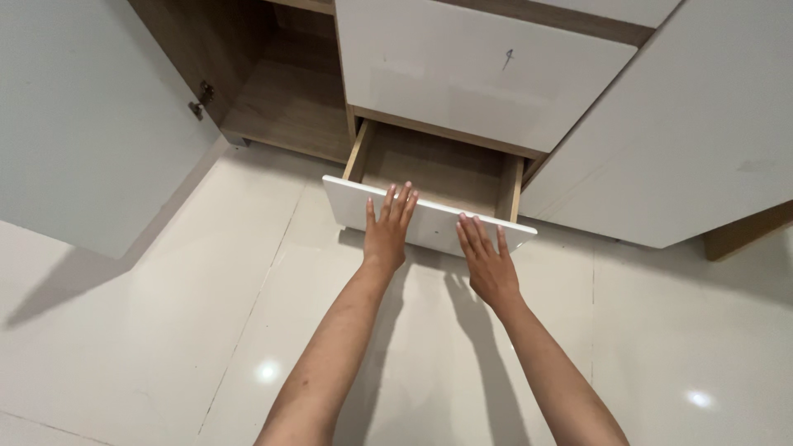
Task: The person opens and closes multiple doors, drawers, and a window in a bedroom. They manipulate door handles, drawer fronts, and a window latch by hand, then close each item after opening.
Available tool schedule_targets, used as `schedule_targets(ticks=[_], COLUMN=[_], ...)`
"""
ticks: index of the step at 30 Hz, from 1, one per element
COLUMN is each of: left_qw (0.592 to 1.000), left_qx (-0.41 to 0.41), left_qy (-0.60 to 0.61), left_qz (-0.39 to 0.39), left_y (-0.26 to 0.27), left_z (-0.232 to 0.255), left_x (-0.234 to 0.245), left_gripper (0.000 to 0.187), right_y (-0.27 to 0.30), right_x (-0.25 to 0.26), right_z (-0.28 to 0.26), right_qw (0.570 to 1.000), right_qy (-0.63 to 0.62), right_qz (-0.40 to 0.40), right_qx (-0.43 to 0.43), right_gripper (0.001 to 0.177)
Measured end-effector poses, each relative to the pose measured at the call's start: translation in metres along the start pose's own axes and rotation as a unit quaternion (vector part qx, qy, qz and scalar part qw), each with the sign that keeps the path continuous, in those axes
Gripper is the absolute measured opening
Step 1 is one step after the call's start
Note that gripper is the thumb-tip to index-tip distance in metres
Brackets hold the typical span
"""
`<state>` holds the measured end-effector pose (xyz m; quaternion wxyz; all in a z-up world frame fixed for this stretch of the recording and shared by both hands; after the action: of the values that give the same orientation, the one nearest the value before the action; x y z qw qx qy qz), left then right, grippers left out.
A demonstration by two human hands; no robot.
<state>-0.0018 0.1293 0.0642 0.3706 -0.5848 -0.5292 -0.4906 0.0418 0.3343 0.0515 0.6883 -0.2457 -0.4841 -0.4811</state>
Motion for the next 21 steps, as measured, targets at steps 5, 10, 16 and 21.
schedule_targets(ticks=[5,10,16,21], left_qw=[0.999,0.998,0.999,0.999], left_qx=[0.020,0.041,0.019,0.030], left_qy=[-0.029,-0.053,-0.015,-0.001], left_qz=[-0.030,-0.006,-0.030,-0.018], left_y=[-0.022,-0.035,-0.039,-0.051], left_z=[0.009,0.014,0.011,0.012], left_x=[-0.006,-0.004,0.006,0.009], left_gripper=[0.111,0.111,0.118,0.122], right_y=[0.005,-0.007,-0.019,-0.031], right_x=[0.006,0.010,0.021,0.028], right_z=[0.019,0.023,0.032,0.039], right_qw=[0.995,0.993,0.988,0.982], right_qy=[-0.002,-0.055,-0.103,-0.129], right_qz=[0.002,-0.028,-0.049,-0.094], right_qx=[-0.099,-0.100,-0.102,-0.106], right_gripper=[0.094,0.099,0.103,0.109])
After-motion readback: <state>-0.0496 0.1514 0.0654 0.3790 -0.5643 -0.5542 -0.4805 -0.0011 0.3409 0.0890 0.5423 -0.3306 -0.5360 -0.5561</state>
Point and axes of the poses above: each hand's wrist, its own y-axis away from the middle knuckle, its own x-axis out of the back of the hand, z = x × y, the point moved 3 cm from there along -y, towards the middle knuckle, and after that the axes turned 4 degrees about x, right-handed, at the moved point
